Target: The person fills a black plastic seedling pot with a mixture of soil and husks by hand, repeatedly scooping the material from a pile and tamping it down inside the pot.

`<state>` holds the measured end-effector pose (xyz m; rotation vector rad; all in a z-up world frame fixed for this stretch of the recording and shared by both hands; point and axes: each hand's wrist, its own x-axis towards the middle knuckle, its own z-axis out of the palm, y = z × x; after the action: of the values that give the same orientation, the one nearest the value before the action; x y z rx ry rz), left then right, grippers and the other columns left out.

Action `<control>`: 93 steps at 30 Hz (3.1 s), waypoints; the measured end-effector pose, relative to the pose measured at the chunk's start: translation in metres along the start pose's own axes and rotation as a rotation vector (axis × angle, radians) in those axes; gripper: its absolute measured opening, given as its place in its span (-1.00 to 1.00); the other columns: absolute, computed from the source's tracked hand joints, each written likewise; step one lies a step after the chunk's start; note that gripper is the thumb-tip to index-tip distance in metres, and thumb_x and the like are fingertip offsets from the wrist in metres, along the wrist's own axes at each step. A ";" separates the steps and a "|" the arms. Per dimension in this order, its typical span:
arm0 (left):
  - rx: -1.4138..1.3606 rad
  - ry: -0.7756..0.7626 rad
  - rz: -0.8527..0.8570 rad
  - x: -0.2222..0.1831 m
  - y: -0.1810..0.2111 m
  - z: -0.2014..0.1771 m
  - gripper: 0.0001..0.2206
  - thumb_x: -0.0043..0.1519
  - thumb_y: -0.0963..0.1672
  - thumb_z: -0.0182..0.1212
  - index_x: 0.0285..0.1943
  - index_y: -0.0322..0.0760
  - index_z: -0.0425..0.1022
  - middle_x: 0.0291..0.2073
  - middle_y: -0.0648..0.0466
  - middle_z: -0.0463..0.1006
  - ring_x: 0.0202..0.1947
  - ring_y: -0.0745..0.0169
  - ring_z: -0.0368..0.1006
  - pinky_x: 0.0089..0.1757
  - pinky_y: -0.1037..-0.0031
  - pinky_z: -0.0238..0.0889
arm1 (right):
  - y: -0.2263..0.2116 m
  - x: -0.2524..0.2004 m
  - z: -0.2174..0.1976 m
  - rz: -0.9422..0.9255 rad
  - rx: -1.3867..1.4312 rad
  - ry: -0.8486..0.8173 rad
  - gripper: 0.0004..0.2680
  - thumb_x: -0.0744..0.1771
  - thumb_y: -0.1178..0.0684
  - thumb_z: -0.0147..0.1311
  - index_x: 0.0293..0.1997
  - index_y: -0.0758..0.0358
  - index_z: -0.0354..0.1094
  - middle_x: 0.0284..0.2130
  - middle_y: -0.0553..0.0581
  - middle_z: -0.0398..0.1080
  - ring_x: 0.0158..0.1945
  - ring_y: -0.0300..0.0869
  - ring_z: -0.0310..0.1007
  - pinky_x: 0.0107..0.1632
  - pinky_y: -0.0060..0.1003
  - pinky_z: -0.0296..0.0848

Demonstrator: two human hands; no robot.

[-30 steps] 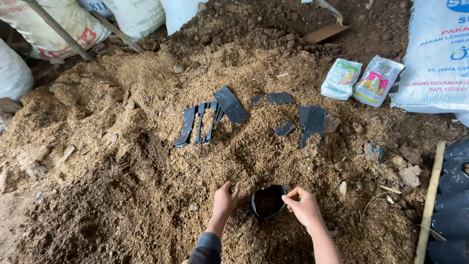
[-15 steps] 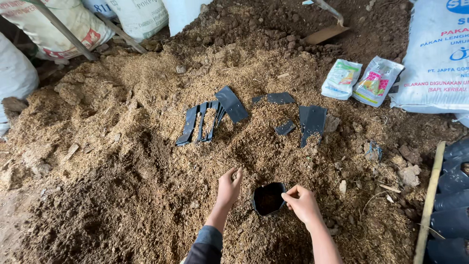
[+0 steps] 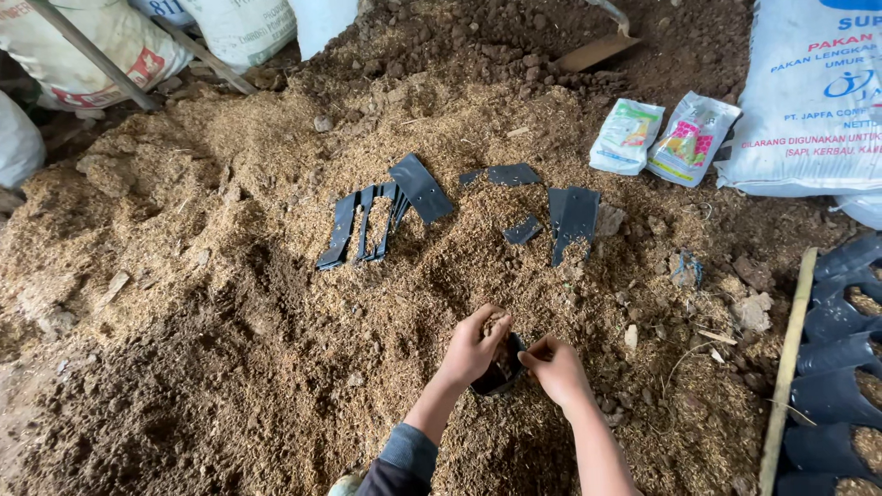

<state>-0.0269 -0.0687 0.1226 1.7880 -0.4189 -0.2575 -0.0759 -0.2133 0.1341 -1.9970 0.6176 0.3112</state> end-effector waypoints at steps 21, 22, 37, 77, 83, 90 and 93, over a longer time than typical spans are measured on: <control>-0.028 -0.102 0.029 -0.002 -0.002 0.001 -0.83 0.25 -0.08 -0.08 -0.21 -0.25 0.34 -0.43 0.08 0.41 -0.49 0.34 0.31 -0.44 0.55 0.28 | -0.003 -0.004 -0.001 -0.027 -0.045 -0.002 -0.90 0.25 0.05 0.11 -0.42 0.23 0.34 -0.55 0.06 0.40 -0.50 -0.24 0.32 -0.32 -0.38 0.27; -0.029 -0.103 0.028 -0.003 0.000 0.000 -0.83 0.25 -0.08 -0.08 -0.21 -0.25 0.34 -0.43 0.08 0.41 -0.49 0.34 0.31 -0.44 0.55 0.28 | -0.001 -0.003 0.000 -0.026 -0.045 -0.002 -0.90 0.25 0.05 0.11 -0.42 0.23 0.34 -0.55 0.06 0.40 -0.50 -0.24 0.32 -0.32 -0.38 0.27; -0.021 -0.173 0.129 -0.003 -0.002 0.003 -0.86 0.24 -0.18 -0.08 -0.21 -0.32 0.40 -0.25 -0.01 0.47 -0.30 0.21 0.43 -0.20 0.42 0.38 | -0.005 -0.006 0.000 0.016 -0.019 -0.016 -0.93 0.26 0.08 0.09 -0.35 0.22 0.36 -0.46 0.06 0.42 -0.43 -0.24 0.34 -0.25 -0.40 0.32; 0.810 -0.190 -0.367 -0.002 -0.051 -0.021 -0.81 0.12 -0.07 -0.02 -0.37 -0.18 0.49 -0.26 0.11 0.37 -0.15 0.16 0.27 0.02 -0.05 -0.02 | 0.019 0.012 0.001 -0.094 0.292 -0.011 -0.92 0.21 0.15 0.13 -0.37 0.34 0.39 -0.55 0.16 0.39 -0.49 -0.21 0.36 -0.33 -0.41 0.37; 0.793 -0.210 -0.345 -0.009 -0.036 -0.022 -0.74 0.06 -0.06 -0.02 -0.26 -0.28 0.51 -0.18 0.03 0.38 -0.01 0.04 0.27 0.05 -0.07 -0.01 | 0.011 0.003 0.001 -0.106 0.225 0.062 -0.87 0.17 0.11 0.17 -0.39 0.37 0.39 -0.55 0.21 0.42 -0.49 -0.21 0.40 -0.36 -0.40 0.39; 0.777 -0.180 -0.356 -0.005 -0.035 -0.023 -0.73 0.06 -0.05 -0.02 -0.30 -0.28 0.52 -0.22 0.00 0.43 -0.03 0.00 0.31 0.02 -0.03 0.03 | 0.012 0.010 -0.001 -0.082 0.082 0.104 -0.88 0.14 0.05 0.18 -0.45 0.26 0.42 -0.63 0.16 0.46 -0.56 -0.24 0.43 -0.41 -0.43 0.34; 0.787 -0.244 -0.428 -0.003 -0.054 -0.016 -0.71 0.05 -0.03 -0.05 -0.26 -0.27 0.51 -0.18 -0.01 0.43 -0.04 -0.02 0.34 0.01 -0.06 0.03 | 0.015 0.013 -0.004 -0.047 0.085 0.090 -0.85 0.14 0.04 0.19 -0.42 0.28 0.41 -0.60 0.17 0.46 -0.54 -0.24 0.43 -0.42 -0.41 0.39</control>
<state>-0.0154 -0.0422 0.0742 2.6330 -0.3223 -0.6864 -0.0728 -0.2260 0.1186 -1.9490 0.6290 0.1649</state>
